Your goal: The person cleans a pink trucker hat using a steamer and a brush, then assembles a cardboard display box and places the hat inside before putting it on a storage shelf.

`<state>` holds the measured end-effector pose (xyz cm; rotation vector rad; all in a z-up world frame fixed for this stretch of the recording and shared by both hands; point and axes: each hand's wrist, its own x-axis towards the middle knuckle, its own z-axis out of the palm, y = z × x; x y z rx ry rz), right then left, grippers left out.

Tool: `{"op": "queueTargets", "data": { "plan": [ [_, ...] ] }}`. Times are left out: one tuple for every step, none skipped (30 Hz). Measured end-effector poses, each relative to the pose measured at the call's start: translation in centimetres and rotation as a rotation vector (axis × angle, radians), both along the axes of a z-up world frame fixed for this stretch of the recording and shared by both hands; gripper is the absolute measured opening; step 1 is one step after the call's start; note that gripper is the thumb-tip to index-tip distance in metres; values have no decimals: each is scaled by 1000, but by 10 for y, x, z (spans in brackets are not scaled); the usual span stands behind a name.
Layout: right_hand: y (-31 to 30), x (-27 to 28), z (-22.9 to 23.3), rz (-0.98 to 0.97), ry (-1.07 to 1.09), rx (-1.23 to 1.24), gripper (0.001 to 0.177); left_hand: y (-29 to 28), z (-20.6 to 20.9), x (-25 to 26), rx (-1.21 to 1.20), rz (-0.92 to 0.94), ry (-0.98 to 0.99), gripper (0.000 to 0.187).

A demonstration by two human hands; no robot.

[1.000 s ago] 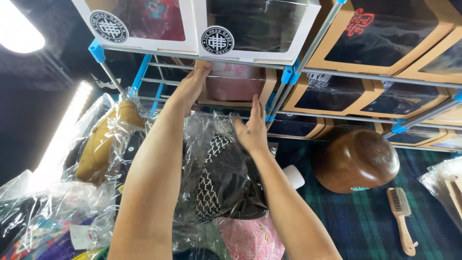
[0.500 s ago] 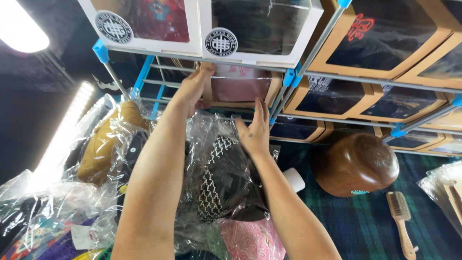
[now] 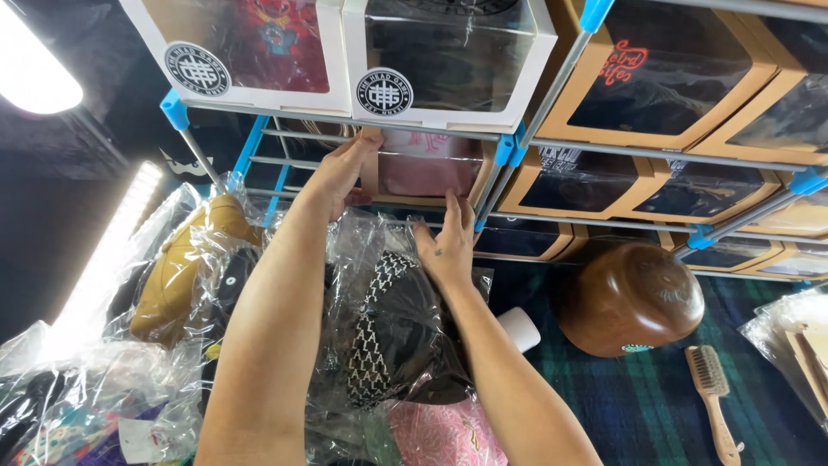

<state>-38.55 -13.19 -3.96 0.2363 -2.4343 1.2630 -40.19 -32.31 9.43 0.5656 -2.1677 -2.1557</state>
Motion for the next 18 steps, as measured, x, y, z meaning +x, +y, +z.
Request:
{"op": "queueTargets", "data": {
  "plan": [
    [-1, 2, 3, 4, -13, -12, 82, 1, 2, 2, -2, -8, 0, 86],
    [0, 1, 2, 4, -20, -11, 82, 1, 0, -2, 0, -8, -6, 86],
    [1, 1, 0, -2, -14, -17, 83, 1, -4, -5, -6, -14, 7, 86],
    [2, 2, -2, -9, -8, -23, 85, 1, -7, -8, -12, -20, 20, 87],
    [2, 2, -4, -10, -17, -22, 85, 2, -6, -6, -11, -21, 11, 87],
    [3, 2, -6, -14, 18, -33, 85, 4, -4, -5, -13, -38, 15, 86],
    [2, 2, -8, -16, 54, -46, 85, 4, -3, -3, -15, -53, 19, 86],
    [2, 1, -9, -15, 46, -45, 85, 3, -8, -6, -14, -53, 11, 86],
    [2, 1, -11, -25, 61, -38, 85, 3, -12, -8, -13, -54, 21, 85],
    [2, 1, -12, -36, 76, -31, 85, 2, -16, -11, -11, -55, 31, 84],
    [3, -1, -15, -39, 74, -30, 85, 4, -14, -9, -11, -59, 28, 84],
    [3, -4, -19, -46, 92, -27, 86, 4, -11, -8, -21, -70, 31, 83],
    [3, -4, -24, -51, 108, -23, 87, 5, -10, -5, -30, -79, 31, 82],
    [4, -3, -25, -53, 103, -21, 87, 8, -6, 0, -28, -81, 27, 82],
    [4, -4, -25, -54, 107, -22, 87, 11, -2, 3, -35, -89, 17, 83],
    [4, -4, -25, -54, 111, -23, 87, 14, 3, 7, -42, -97, 7, 83],
    [4, -4, -25, -55, 106, -23, 87, 14, 3, 7, -42, -98, 2, 83],
    [4, -4, -25, -63, 92, -39, 87, 14, 3, 7, -50, -100, -1, 84]
  ]
}}
